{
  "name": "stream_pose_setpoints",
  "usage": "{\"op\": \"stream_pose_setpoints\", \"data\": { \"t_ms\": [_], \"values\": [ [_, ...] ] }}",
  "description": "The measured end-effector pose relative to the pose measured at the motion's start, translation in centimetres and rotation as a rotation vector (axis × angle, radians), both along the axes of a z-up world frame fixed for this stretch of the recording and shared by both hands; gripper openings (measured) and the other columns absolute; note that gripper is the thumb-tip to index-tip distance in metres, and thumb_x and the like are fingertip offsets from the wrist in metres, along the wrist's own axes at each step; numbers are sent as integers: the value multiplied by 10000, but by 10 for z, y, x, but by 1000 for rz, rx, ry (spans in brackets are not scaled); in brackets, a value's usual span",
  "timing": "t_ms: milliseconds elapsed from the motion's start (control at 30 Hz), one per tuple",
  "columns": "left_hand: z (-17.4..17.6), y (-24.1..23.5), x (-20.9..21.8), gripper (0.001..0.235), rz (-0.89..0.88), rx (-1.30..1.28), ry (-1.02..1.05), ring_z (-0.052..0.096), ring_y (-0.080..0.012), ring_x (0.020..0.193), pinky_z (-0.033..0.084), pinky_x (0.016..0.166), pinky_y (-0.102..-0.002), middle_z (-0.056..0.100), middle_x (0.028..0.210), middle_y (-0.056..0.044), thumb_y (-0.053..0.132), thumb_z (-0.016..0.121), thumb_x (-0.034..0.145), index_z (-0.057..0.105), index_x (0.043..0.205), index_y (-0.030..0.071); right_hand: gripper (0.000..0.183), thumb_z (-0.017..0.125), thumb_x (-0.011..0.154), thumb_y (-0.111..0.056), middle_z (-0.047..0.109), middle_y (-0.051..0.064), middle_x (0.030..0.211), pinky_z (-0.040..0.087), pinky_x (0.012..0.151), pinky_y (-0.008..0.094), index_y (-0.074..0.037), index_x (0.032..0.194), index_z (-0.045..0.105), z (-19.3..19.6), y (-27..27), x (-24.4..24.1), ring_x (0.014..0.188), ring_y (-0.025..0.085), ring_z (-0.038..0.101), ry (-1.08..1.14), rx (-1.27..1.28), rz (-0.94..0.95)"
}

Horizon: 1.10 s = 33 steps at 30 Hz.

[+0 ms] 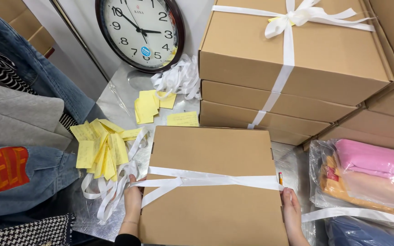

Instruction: The person ties a white ribbon around a brown cardboard box placed on a metal table. They wrap the ribbon around the box in a cross pattern, pull it tight, and tie a knot on top. The person then adjusts the ribbon ends and the box position.

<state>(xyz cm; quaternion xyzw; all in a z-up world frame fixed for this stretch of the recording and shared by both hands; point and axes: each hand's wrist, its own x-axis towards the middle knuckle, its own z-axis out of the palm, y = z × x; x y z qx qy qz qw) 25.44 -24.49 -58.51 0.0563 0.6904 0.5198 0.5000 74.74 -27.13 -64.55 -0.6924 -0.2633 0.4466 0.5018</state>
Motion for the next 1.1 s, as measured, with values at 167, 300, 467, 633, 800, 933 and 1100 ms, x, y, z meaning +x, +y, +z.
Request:
{"op": "stream_pose_setpoints", "data": {
  "t_ms": [167, 300, 467, 633, 800, 933, 1100],
  "values": [
    [3, -2, -2, 677, -34, -281, 301, 700, -353, 1013, 461, 921, -387, 807, 1065, -203, 533, 429, 1073, 843, 1072, -3, 352, 548, 1156, -402, 607, 18, 726, 328, 481, 258, -159, 906, 597, -9, 3, 8, 553, 101, 490, 45, 70, -36],
    [-27, -4, -13, 680, -18, -303, 354, 628, -342, 815, 431, 811, -402, 747, 829, -162, 550, 457, 1060, 717, 754, 1, 394, 518, 1168, -441, 602, 65, 641, 284, 432, 278, -147, 912, 583, 23, 11, -4, 483, 107, 451, 43, 49, -11],
    [36, -4, -3, 591, -133, -238, 453, 687, -306, 959, 456, 947, -349, 808, 980, -135, 474, 377, 1068, 889, 986, 191, 201, 585, 1155, -309, 628, 17, 882, 415, 727, 274, -151, 1053, 657, 0, 21, 9, 787, 127, 532, -175, 57, -23],
    [60, -11, -62, 371, -444, -90, 648, 619, -208, 825, 444, 786, -340, 711, 793, -36, 270, 495, 942, 839, 921, 136, 71, 662, 1088, -162, 614, 80, 928, 445, 635, 306, -102, 1113, 632, 23, 59, 74, 784, 165, 551, -41, 227, 79],
    [147, -76, -64, 336, -772, 6, 419, 369, -98, 603, 255, 541, -294, 384, 689, 39, 282, 741, 975, 520, 747, 171, 182, 749, 1054, -283, 644, 81, 789, 374, 625, 289, -108, 1070, 798, 160, 84, 69, 630, 187, 483, -459, -111, 376],
    [142, -103, -59, 244, -683, 201, 223, 344, -70, 597, 248, 517, -251, 392, 693, 49, 232, 750, 992, 681, 807, 89, 206, 711, 1031, -168, 480, 87, 724, 210, 494, 285, 27, 1074, 760, 184, 113, 69, 558, 168, 302, -347, -32, 585],
    [153, -59, -47, 303, -613, 215, 358, 327, -89, 647, 292, 591, -273, 350, 737, 53, 318, 695, 1036, 553, 830, 149, 267, 668, 1097, -182, 453, 81, 797, 251, 610, 289, 48, 965, 702, 229, 109, 42, 665, 187, 298, -268, 17, 601]
  ]
}}
